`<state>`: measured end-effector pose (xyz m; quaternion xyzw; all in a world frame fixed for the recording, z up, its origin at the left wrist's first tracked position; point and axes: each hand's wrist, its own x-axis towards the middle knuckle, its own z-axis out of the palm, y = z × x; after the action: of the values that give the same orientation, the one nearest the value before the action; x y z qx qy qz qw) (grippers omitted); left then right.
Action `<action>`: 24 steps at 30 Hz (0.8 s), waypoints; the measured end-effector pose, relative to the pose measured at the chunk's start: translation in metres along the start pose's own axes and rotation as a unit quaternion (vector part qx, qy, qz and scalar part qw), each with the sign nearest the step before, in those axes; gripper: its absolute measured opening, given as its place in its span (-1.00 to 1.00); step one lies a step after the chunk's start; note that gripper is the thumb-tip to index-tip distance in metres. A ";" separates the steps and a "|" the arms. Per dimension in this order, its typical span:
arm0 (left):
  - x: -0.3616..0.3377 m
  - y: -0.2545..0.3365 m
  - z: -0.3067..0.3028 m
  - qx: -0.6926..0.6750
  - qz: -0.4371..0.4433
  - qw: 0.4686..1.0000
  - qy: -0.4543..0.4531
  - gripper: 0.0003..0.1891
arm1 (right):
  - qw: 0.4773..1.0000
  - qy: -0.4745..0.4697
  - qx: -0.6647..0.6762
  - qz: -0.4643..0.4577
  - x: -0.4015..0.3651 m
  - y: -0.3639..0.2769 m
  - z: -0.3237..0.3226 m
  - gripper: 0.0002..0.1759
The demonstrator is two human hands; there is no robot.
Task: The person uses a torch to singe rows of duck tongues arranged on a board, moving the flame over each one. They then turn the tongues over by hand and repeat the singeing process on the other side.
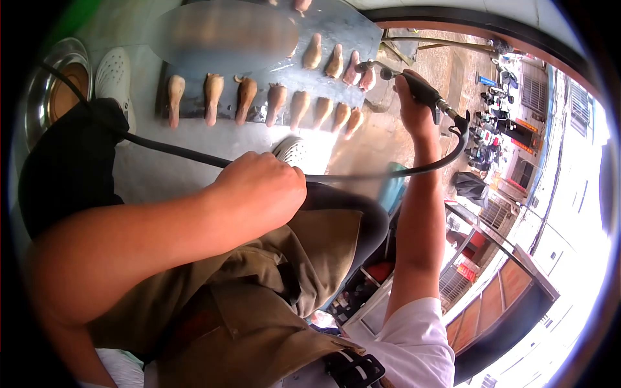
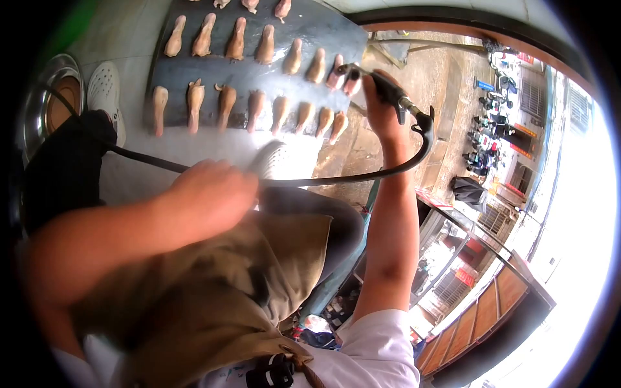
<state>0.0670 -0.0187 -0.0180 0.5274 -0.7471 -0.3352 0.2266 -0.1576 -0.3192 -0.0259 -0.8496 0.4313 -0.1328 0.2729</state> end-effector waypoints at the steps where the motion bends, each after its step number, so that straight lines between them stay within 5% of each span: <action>1: 0.000 0.000 -0.001 -0.002 0.004 1.000 0.000 -0.93 | 1.000 -0.002 0.005 0.005 0.002 -0.001 0.001 -0.63; 5: 0.000 0.004 -0.011 -0.018 -0.037 0.994 -0.101 -0.91 | 1.000 -0.025 -0.015 0.003 0.006 -0.008 0.002 -0.62; 24: -0.004 0.006 -0.017 -0.014 -0.023 0.997 -0.068 -0.90 | 0.989 -0.085 -0.104 -0.059 0.033 -0.023 0.006 -0.73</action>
<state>0.0766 -0.0177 -0.0023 0.5172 -0.7436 -0.3859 0.1749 -0.1197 -0.3324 -0.0180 -0.9058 0.3668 -0.0298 0.2102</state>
